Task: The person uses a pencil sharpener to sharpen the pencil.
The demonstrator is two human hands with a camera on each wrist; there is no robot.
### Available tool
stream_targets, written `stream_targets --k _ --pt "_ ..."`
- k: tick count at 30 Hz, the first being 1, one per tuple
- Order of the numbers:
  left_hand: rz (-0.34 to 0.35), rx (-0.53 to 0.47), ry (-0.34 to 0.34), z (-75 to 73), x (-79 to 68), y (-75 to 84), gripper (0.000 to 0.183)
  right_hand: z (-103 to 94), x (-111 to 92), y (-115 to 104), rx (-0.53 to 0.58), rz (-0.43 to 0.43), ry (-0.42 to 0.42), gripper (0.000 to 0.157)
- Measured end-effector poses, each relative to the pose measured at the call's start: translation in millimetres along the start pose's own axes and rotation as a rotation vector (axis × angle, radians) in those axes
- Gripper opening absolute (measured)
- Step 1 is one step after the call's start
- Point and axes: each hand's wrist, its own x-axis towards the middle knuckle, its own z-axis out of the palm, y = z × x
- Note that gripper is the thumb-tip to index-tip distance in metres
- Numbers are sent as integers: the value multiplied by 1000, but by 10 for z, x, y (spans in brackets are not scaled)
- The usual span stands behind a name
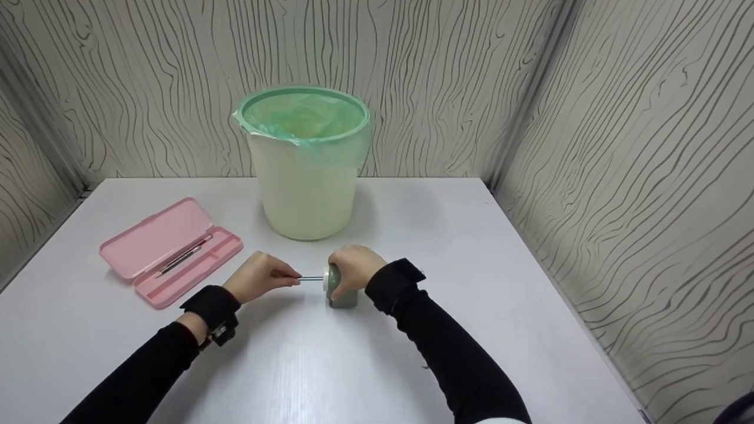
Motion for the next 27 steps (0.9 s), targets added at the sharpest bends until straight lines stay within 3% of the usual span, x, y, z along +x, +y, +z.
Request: stream_targets --k 13,21,27 --pt "12 3 0 -32 -22 -36 10 4 18 1 11 6 -15 40" --pt "-109 -39 23 -219 -229 -168 9 -34 -13 -10 11 34 -18 43" --pt "-107 -78 11 -245 -331 -225 10 -22 -8 -23 13 29 -14 41"
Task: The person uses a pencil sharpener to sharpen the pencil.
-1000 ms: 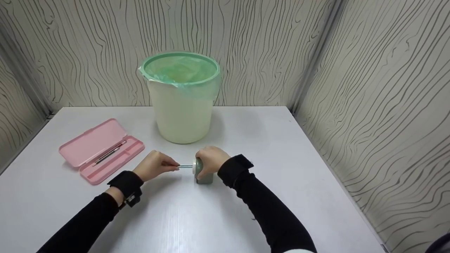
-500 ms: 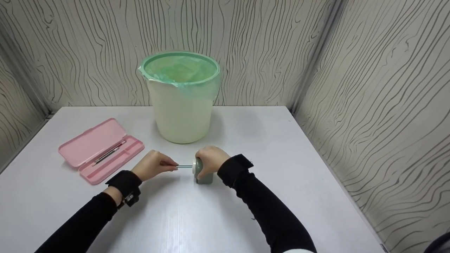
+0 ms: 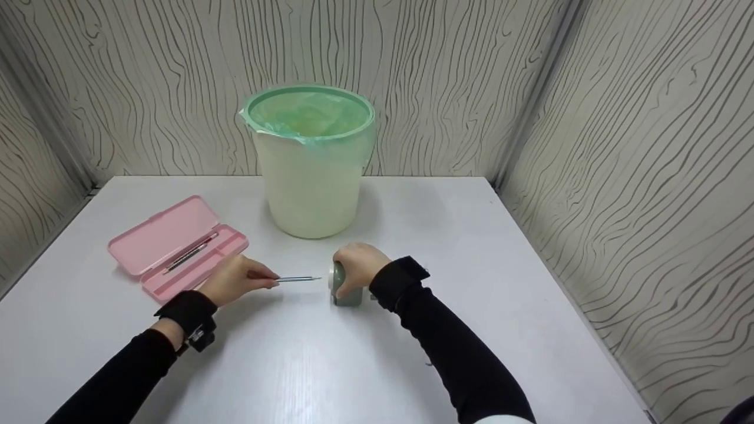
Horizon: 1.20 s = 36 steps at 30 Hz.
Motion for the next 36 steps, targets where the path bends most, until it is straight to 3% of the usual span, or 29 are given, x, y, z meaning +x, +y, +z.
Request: stream_targets --k 7,13,19,25,36 --pt "-2 -26 44 -3 -44 -36 9 32 -11 29 8 13 2 47" --pt "-66 -84 102 30 -61 12 10 55 -26 61 33 4 29 52" --pt "-113 -146 206 96 -67 66 9 89 -56 70 70 -6 50 54" --pt "-133 -272 319 153 -45 136 10 141 -90 89 139 -9 86 56" --pt "-162 -388 447 261 -16 240 14 235 -127 176 240 -36 165 72"
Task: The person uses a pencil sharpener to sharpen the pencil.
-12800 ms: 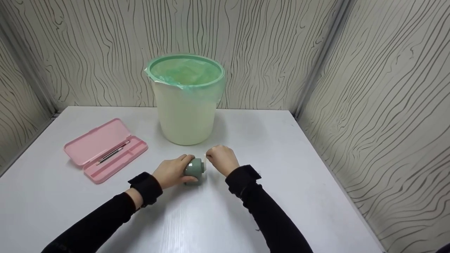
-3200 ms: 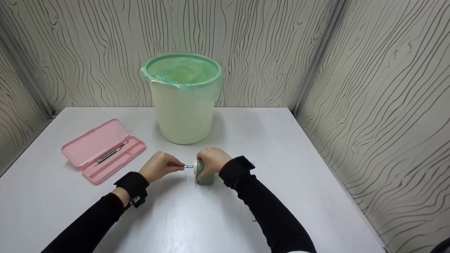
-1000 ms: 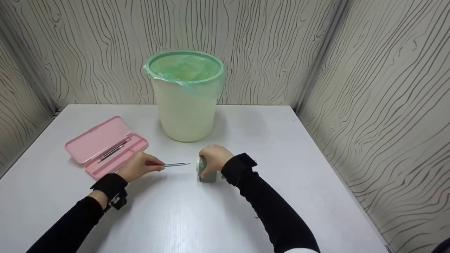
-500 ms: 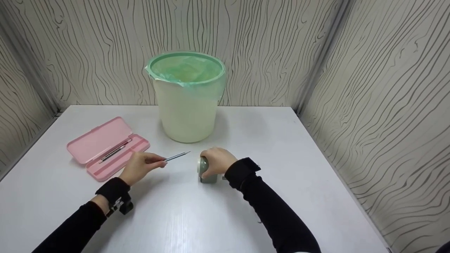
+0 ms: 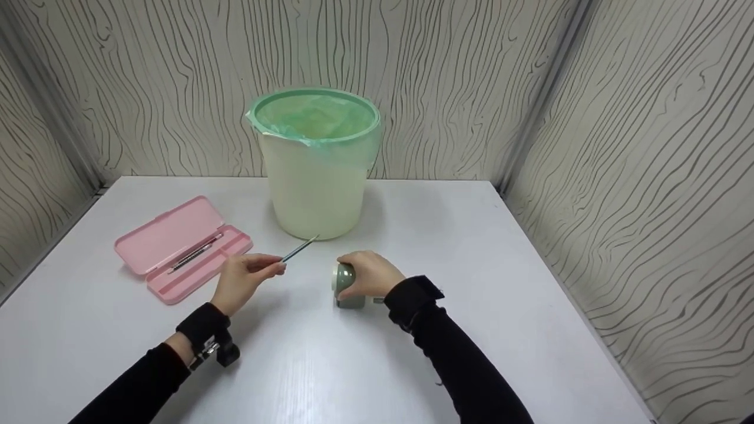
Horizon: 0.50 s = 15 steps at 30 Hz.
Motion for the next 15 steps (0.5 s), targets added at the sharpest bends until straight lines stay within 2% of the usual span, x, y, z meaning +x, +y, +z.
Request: stream_targets --k 4,7,12,15 --pt "-43 -28 32 56 -25 11 15 17 -20 19 69 17 15 73" --pt "-59 -69 52 111 -43 38 15 32 -32 3 142 19 79 67" --pt "-66 -154 94 241 -51 110 15 80 -8 -75 280 -24 331 41" --pt "-78 -198 121 327 -41 143 15 100 29 -176 334 -13 456 31"
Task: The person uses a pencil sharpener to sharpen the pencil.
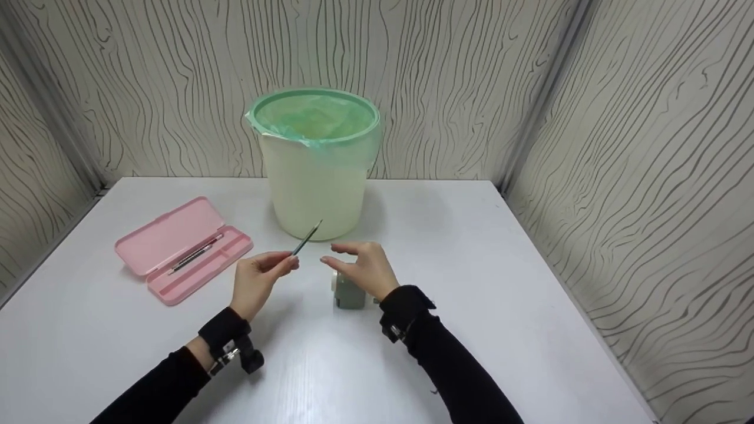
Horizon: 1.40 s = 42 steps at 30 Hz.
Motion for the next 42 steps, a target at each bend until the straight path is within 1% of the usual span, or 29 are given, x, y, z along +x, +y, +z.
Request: stream_targets --k 2,6,9,13,16,20,25,28,33,36,39,42 --pt "-6 -23 11 56 -5 3 15 43 15 -69 36 30 54 28" --pt "-15 -56 16 137 -20 -2 16 138 43 -164 145 114 113 26" --pt "-6 -51 13 180 -32 0 16 208 65 -192 208 173 147 25" --pt "11 -38 9 222 -35 -13 16 282 92 -209 247 226 190 21" --pt "10 -47 5 232 -31 -24 17 319 113 -225 268 245 205 20" --pt "14 -48 -5 224 -27 -39 16 343 129 -231 290 260 200 20" --pt "17 -12 -25 193 -31 -46 16 364 139 -224 297 272 188 16" --pt "34 20 -37 173 -28 -56 18 376 147 -221 303 277 184 16" --pt "60 75 -82 125 -16 -66 21 382 157 -223 300 268 159 17" --pt "67 88 -115 70 6 -60 23 366 163 -244 255 226 132 16" --pt "91 106 -137 -12 39 -39 25 331 166 -285 146 137 91 14" --pt "123 150 -154 -102 75 11 28 289 181 -319 -10 1 46 13"
